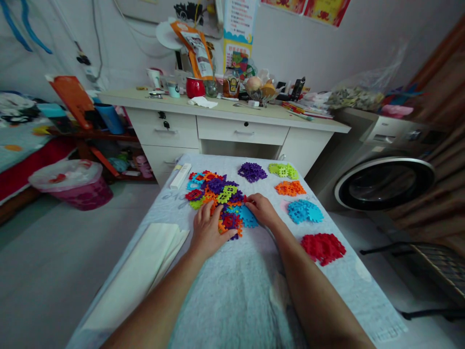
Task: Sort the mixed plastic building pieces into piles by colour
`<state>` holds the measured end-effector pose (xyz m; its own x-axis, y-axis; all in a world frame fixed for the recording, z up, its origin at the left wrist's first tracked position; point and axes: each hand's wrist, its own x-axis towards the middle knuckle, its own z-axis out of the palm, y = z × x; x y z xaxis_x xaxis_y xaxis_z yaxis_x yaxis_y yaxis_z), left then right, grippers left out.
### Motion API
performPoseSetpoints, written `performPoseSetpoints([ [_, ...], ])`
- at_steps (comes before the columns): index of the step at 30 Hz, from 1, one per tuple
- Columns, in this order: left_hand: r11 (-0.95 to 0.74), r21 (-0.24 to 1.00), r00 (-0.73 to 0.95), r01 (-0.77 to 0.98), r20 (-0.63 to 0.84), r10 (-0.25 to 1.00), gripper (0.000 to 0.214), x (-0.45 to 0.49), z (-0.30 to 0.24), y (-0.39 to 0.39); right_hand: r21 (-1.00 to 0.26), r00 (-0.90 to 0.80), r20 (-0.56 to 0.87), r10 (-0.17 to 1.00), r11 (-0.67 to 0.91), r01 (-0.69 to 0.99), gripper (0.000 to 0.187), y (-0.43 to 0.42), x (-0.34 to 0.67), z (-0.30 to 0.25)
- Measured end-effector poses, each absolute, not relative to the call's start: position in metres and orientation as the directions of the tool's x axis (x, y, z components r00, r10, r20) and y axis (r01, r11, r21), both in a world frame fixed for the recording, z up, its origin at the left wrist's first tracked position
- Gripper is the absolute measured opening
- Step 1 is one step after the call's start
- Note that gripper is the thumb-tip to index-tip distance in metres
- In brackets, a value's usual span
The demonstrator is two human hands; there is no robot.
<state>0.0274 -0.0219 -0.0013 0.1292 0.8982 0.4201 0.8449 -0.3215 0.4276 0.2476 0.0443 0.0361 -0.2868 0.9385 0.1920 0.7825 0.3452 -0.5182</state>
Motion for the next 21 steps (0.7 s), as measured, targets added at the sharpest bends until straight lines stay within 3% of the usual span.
performPoseSetpoints([
  [14, -0.334, 0.424, 0.134, 0.842, 0.437, 0.89, 0.073, 0.027, -0.004, -0.02, -0.635, -0.121, 0.232, 0.965, 0.244, 0.733, 0.023, 0.029, 0.252, 0.058],
  [18, -0.331, 0.424, 0.137, 0.843, 0.426, 0.894, 0.075, 0.027, -0.001, -0.021, -0.664, -0.087, 0.132, 0.987, 0.154, 0.732, 0.027, 0.011, 0.268, 0.069],
  [21, -0.331, 0.421, 0.141, 0.844, 0.421, 0.896, 0.076, 0.027, 0.0, -0.022, -0.622, -0.162, 0.024, 0.986, 0.142, 0.77, 0.026, -0.001, 0.279, 0.07],
])
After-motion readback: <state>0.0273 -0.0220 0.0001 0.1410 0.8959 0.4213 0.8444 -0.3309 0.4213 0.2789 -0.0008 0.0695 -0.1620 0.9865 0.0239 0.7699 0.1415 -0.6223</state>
